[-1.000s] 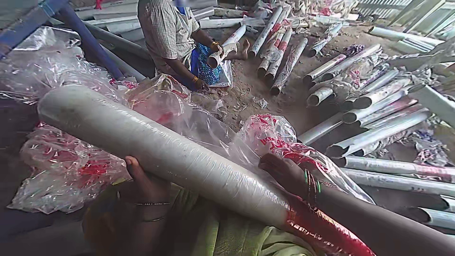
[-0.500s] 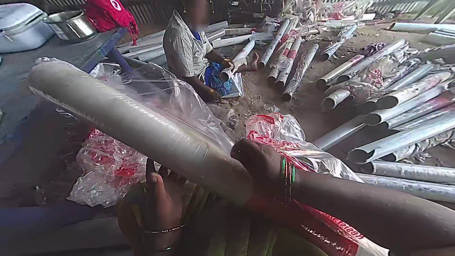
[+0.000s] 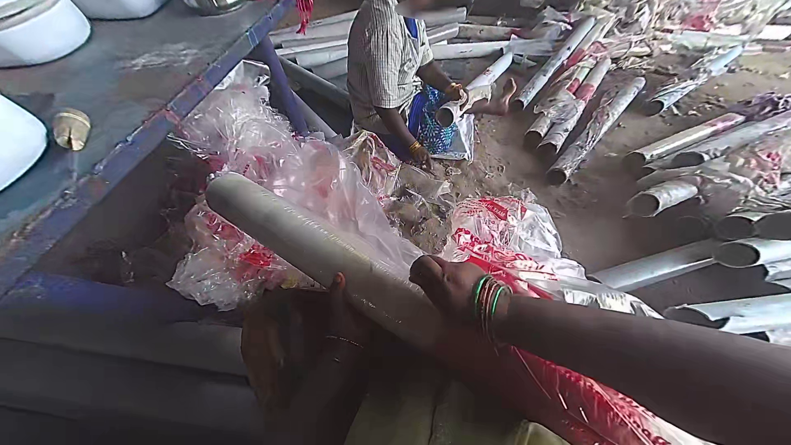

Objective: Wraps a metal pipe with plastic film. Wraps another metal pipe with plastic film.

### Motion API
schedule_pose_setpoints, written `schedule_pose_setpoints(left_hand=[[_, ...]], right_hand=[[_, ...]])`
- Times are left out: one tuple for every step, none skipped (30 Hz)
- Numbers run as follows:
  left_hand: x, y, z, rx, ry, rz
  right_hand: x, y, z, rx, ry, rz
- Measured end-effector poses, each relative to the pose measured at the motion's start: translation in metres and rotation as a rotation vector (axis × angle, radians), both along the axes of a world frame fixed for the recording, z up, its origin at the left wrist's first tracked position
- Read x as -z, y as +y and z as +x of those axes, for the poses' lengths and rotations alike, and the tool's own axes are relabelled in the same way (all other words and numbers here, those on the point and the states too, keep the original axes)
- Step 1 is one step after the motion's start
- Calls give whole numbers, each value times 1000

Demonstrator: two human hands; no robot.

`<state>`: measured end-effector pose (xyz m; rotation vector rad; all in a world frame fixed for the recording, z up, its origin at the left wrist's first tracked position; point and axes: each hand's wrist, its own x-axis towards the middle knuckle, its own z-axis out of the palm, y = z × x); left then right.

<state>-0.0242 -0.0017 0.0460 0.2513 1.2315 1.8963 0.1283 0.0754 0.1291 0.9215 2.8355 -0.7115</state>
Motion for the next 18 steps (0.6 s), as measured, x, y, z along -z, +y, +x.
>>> schedule_pose_setpoints(left_hand=[[6, 2, -2, -1, 2, -16], [14, 6, -5, -5, 0, -25], [20, 9, -7, -7, -1, -27], [23, 11, -8, -15, -1, -27], [25, 13, -8, -23, -5, -21], [29, 15, -10, -28, -10, -3], [35, 17, -11, -29, -19, 16], [38, 19, -13, -24, -26, 29], [40, 21, -14, -19, -27, 31], [42, 24, -15, -13, -19, 22], [45, 27, -15, -13, -11, 4], [46, 30, -16, -18, 0, -20], [46, 32, -16, -32, 3, -50], [46, 34, -16, -44, -2, -83], [47, 34, -16, -54, -5, -124], [47, 33, -17, -61, -2, -157], [47, 31, -17, -65, 4, -182], [47, 30, -17, -73, 11, -204]], right_hand=[[2, 10, -1, -3, -82, -20], [6, 19, -1, -1, -110, -3], [12, 26, 0, 8, -105, 38], [15, 35, 1, 33, -118, 62], [20, 45, 4, 54, -106, 105], [27, 59, 8, 67, -88, 151], [33, 74, 14, 55, -61, 196], [39, 87, 18, 35, -42, 230], [44, 98, 20, 23, -38, 240], [50, 107, 21, 12, -29, 259], [57, 113, 21, 9, -26, 268], [61, 115, 18, 21, -48, 247], [63, 114, 14, 37, -90, 208], [64, 113, 9, 59, -135, 166], [67, 111, 6, 83, -163, 124], [71, 109, 3, 101, -178, 75], [73, 109, 0, 120, -185, 15], [74, 109, 0, 155, -142, -50]])
